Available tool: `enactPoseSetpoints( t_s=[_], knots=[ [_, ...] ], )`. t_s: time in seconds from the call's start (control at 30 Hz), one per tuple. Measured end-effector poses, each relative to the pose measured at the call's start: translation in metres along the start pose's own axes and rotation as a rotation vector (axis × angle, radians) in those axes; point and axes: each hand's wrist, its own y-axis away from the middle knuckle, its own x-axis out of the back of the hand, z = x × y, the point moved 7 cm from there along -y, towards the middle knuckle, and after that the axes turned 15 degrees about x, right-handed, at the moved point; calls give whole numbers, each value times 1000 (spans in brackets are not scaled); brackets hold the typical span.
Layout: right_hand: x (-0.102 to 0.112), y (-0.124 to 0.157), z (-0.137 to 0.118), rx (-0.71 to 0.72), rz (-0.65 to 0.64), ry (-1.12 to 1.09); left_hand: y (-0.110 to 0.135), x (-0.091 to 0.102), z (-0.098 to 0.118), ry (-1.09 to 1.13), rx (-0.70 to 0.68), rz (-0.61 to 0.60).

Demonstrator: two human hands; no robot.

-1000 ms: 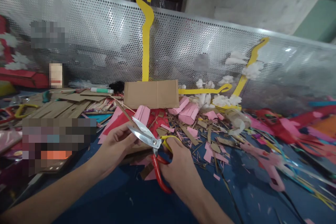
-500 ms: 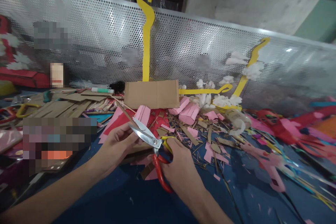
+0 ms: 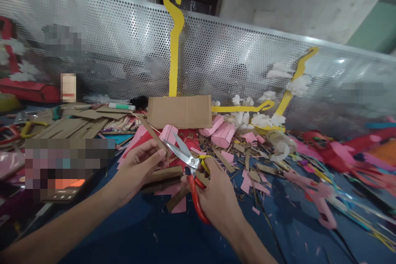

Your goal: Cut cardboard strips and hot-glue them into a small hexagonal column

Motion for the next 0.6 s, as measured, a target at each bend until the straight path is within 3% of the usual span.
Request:
enactPoseSetpoints(
  t_s=[0.3,0.47,0.6],
  knots=[
    [-7,5,1,71,-18,78,3,-6,4,-22,-19,-60],
    [-7,4,0,75,-22,99,3,-7,-7,-17,87,-65],
    [-9,5,1,68,-34,111,5,-10,-6,-1,86,-81]
  ],
)
